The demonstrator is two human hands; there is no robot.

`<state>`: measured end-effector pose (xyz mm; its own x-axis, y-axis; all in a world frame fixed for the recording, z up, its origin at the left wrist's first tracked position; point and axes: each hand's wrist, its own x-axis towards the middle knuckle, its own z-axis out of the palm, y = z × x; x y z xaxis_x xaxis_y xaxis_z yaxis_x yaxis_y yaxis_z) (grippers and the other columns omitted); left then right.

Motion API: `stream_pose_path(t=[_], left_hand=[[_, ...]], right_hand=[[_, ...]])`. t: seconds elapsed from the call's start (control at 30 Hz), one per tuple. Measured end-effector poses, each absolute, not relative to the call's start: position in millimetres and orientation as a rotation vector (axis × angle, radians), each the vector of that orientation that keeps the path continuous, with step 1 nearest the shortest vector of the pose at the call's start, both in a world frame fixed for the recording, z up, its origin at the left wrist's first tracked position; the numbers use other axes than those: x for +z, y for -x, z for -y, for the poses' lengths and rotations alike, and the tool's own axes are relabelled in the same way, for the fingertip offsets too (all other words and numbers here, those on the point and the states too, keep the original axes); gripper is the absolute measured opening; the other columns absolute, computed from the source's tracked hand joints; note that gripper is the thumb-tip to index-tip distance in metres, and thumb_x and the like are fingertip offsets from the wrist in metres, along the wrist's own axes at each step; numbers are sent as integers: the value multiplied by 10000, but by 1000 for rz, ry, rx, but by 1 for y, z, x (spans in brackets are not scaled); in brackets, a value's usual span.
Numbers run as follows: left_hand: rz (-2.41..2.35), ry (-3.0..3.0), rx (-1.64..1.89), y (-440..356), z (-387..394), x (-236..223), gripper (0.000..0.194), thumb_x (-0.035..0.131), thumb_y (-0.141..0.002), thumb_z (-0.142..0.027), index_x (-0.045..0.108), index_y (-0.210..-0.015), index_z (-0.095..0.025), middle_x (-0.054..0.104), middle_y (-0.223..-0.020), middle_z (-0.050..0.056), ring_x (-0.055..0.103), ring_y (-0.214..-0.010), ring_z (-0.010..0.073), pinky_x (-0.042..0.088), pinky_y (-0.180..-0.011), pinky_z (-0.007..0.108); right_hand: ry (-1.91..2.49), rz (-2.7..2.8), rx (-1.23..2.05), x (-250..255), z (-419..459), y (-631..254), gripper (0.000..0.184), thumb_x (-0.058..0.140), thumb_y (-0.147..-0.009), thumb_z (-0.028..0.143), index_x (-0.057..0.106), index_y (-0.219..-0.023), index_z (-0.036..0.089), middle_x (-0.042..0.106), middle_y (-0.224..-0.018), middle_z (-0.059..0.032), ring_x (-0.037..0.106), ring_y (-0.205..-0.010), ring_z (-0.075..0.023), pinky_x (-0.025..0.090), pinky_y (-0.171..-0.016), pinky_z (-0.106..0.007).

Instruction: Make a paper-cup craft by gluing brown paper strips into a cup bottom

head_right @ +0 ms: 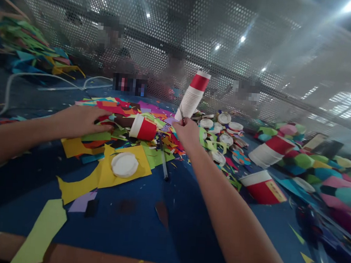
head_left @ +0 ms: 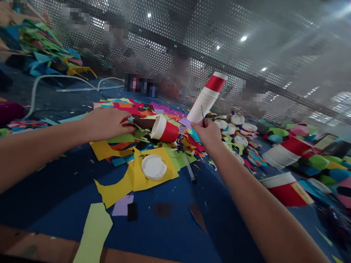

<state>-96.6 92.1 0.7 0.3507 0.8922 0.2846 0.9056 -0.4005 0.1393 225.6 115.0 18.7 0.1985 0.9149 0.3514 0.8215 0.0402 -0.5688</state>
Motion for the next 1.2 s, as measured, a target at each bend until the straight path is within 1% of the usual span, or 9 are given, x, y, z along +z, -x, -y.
stream_pose_path(t=[0.17,0.23,0.33,0.43,0.6,0.77,0.9,1.07,1.2], left_hand=[[1810,2574,-533,80,-103,5,619,421,-928,-542,504,-1437,-199,587,-1413,136,563,-1266,329,439,-1002,395],[1845,2605,-552,70,-110,7,625,482,-898,-515,511,-1432,-192,636,-1351,129,601,-1217,323,461,-960,370],[1862,2659,-577,62,-117,11,584,672,-747,-475,653,-1272,-220,722,-1186,98,643,-1122,337,474,-896,350],[1909,2666,-698,66,-119,17,426,730,-651,-373,747,-1058,-249,752,-1040,44,661,-1046,319,468,-853,325],[2172,2591,-1099,87,-113,28,282,654,-720,-294,749,-976,-224,753,-899,21,678,-895,244,486,-765,308],[2331,2485,-1654,100,-105,45,359,539,-869,-288,635,-1163,-106,711,-1171,129,663,-881,168,500,-745,277],[2307,2437,-1982,102,-99,58,329,466,-941,-298,585,-1192,-122,663,-1269,137,654,-886,131,494,-728,248],[2403,2573,-1908,98,-93,57,134,555,-899,-240,643,-833,-165,726,-916,54,618,-736,126,450,-660,265],[2427,2652,-1825,90,-87,52,88,640,-857,-230,645,-783,-182,665,-721,-12,539,-603,104,385,-591,253]], right_hand=[[1483,1836,402,12,-97,-193,354,712,-794,522,597,-828,189,643,-805,-15,588,-749,-168,467,-675,-294],[1413,1896,460,13,-93,-186,418,797,-673,528,581,-827,204,643,-807,-8,576,-735,-171,457,-662,-294],[1411,1897,455,15,-92,-186,493,851,-554,521,551,-793,210,599,-740,10,527,-672,-165,429,-640,-308],[1473,1796,364,19,-94,-201,480,805,-595,565,527,-767,214,554,-707,17,487,-664,-167,402,-641,-321],[1563,1620,299,22,-104,-234,422,748,-711,565,558,-785,196,554,-693,16,510,-659,-170,422,-617,-318],[1594,1555,341,15,-112,-248,290,633,-926,432,631,-967,145,645,-867,-17,609,-710,-135,527,-650,-300],[1586,1534,345,16,-115,-250,295,591,-964,424,644,-1036,143,669,-935,-30,642,-745,-138,558,-668,-304],[1563,1551,336,19,-116,-249,340,613,-934,477,651,-879,143,657,-753,10,607,-619,-117,515,-600,-275],[1559,1579,319,20,-114,-245,393,647,-869,554,642,-788,169,629,-676,5,595,-619,-148,469,-571,-280]])
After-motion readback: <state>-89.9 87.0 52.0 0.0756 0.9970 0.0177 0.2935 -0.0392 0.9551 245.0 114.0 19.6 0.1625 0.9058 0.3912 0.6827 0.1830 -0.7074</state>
